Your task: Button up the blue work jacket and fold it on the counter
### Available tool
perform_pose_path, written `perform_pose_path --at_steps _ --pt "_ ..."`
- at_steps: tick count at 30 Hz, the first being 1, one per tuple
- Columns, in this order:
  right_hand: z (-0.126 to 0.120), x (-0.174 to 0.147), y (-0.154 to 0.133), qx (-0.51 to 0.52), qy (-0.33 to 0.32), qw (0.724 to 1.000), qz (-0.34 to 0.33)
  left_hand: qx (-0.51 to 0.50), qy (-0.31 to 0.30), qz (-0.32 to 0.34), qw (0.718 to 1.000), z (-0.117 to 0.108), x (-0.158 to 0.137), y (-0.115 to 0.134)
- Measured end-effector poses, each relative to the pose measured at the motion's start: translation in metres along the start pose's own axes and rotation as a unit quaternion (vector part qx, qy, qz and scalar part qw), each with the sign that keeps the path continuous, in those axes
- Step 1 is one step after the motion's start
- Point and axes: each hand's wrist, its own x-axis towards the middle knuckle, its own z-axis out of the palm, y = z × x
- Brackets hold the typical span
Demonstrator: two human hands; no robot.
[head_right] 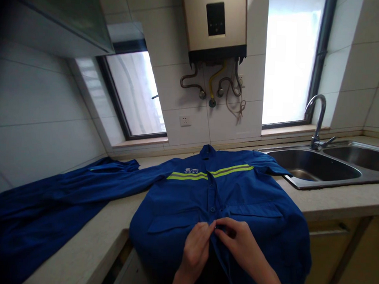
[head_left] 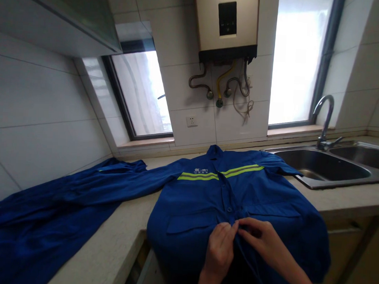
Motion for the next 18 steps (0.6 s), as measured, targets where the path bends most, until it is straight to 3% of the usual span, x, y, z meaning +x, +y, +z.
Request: perform_pose_path --at_steps 3,7,12,18 --pt "0.000 0.003 0.000 -0.014 0.000 1.000 -0.008 0.034 0.026 0.017 0.999 0.001 -0.003 -0.004" --pt "-0.001 0.003 0.000 -0.090 0.035 0.993 -0.067 0.059 0.037 0.001 0.998 0.004 -0.006 -0.008" --pt "0.003 0.001 0.003 -0.160 0.079 0.971 -0.158 0.075 0.048 -0.054 0.995 0.007 -0.004 -0.009" --pt "0.010 0.003 0.009 -0.218 0.126 0.940 -0.231 0.068 0.059 -0.069 0.994 0.005 0.000 -0.007"
